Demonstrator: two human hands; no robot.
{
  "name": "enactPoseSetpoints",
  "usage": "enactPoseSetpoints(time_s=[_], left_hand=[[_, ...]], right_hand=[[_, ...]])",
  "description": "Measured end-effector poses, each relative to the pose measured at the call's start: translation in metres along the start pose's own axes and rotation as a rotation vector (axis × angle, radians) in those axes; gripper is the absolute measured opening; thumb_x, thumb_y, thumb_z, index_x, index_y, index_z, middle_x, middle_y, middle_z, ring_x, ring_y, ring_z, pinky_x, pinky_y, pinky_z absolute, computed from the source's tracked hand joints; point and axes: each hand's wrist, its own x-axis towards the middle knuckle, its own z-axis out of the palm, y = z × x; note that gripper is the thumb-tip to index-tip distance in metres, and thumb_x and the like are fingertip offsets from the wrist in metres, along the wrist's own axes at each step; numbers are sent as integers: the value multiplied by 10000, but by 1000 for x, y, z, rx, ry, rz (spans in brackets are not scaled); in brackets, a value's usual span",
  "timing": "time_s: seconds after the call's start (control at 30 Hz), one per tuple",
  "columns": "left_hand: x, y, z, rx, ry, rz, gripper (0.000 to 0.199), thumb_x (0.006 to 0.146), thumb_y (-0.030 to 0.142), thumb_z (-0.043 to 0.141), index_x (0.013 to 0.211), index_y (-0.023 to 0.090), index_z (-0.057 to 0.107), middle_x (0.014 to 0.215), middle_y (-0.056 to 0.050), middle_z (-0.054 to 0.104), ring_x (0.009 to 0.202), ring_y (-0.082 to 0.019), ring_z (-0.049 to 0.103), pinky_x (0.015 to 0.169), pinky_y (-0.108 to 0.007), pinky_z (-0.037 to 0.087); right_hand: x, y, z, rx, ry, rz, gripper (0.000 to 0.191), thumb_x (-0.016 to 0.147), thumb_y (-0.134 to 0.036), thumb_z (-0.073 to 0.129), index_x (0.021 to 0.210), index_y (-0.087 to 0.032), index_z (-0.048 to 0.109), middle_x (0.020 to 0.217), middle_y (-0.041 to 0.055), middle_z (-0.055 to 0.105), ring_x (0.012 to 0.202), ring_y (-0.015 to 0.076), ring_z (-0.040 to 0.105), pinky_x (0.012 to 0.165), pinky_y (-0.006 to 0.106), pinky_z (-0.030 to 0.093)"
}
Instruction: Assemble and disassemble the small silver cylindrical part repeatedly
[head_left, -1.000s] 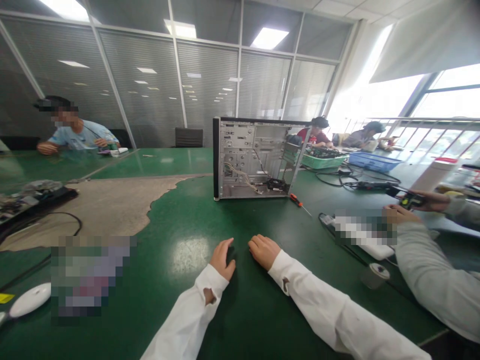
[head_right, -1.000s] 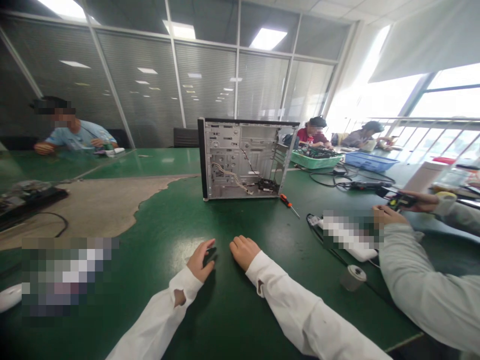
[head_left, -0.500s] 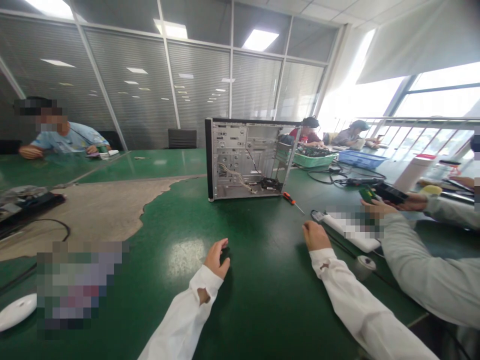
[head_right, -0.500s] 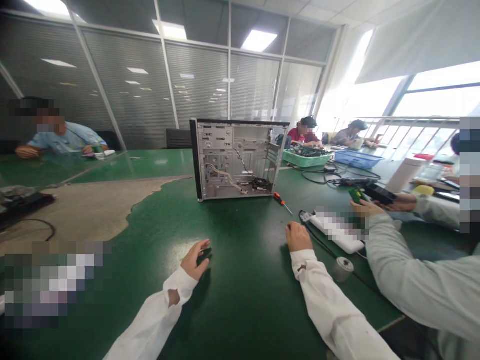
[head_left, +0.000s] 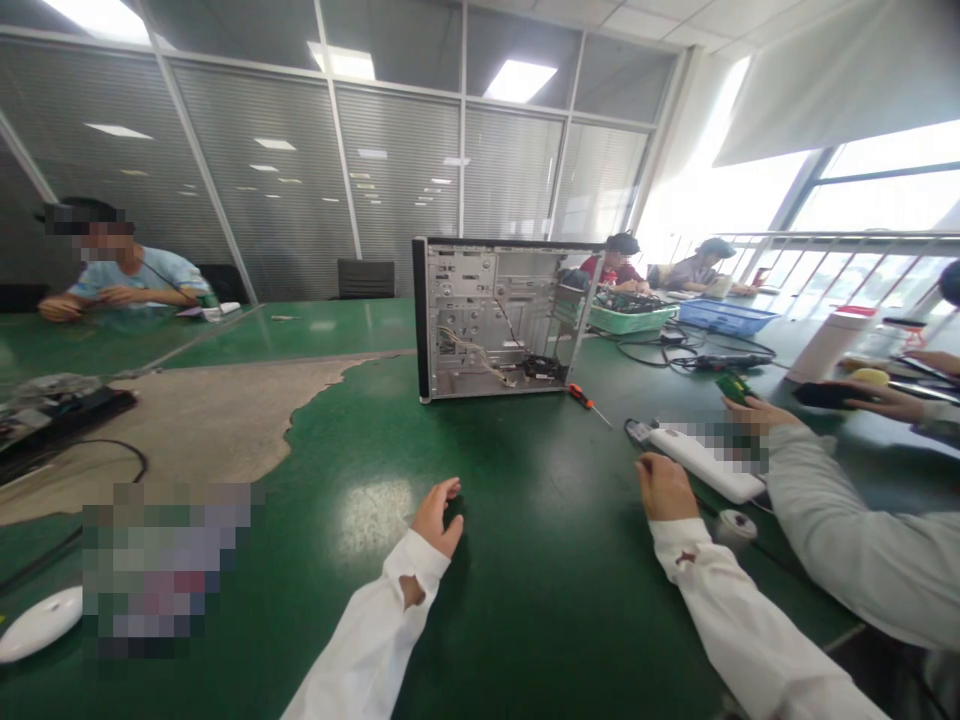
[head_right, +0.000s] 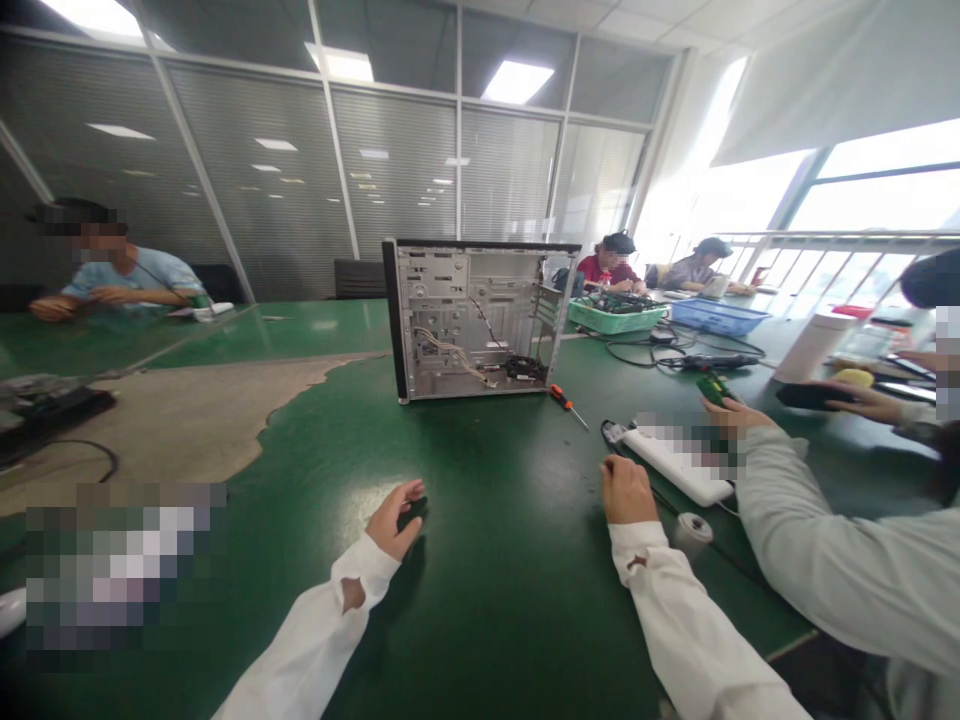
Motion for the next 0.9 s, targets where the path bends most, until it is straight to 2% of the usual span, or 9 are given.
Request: enactPoseSetpoints(time_s=[0.33, 0.57, 0.73, 0.9], left_hand=[[-1, 0, 1, 26, 0, 9, 476, 579, 60, 460, 1035, 196, 463, 971, -69, 560, 886, -190, 524, 766, -359, 419], [-1, -3, 1, 55, -7, 28, 472, 591, 61, 457, 1052, 166, 453, 976, -88, 562, 880, -192, 534, 755, -354, 426], [-1, -3, 0, 74, -16, 39, 462, 603, 66, 450, 1053, 170, 448, 978, -90, 563, 880, -189, 535, 755, -353, 425], [-1, -5, 0, 94, -41, 43, 466, 610, 71, 439, 1067, 162, 426, 989, -87, 554, 893, -183, 529, 764, -352, 424]], right_hand=[[-11, 1, -22, 32, 14, 32, 287, 813, -329, 272, 893, -147, 479, 787, 101, 546, 720, 215, 507, 679, 319, 399], [-14, 6, -39, -33, 77, 8, 269, 809, -319, 303, 891, -144, 491, 773, 91, 552, 713, 205, 516, 659, 297, 401], [-21, 9, -47, -58, 79, -41, 261, 788, -310, 347, 888, -135, 513, 813, 93, 575, 741, 204, 522, 698, 300, 380], [-20, 7, -55, -143, 92, -47, 274, 763, -321, 375, 856, -139, 559, 801, 85, 605, 710, 212, 542, 655, 305, 345]])
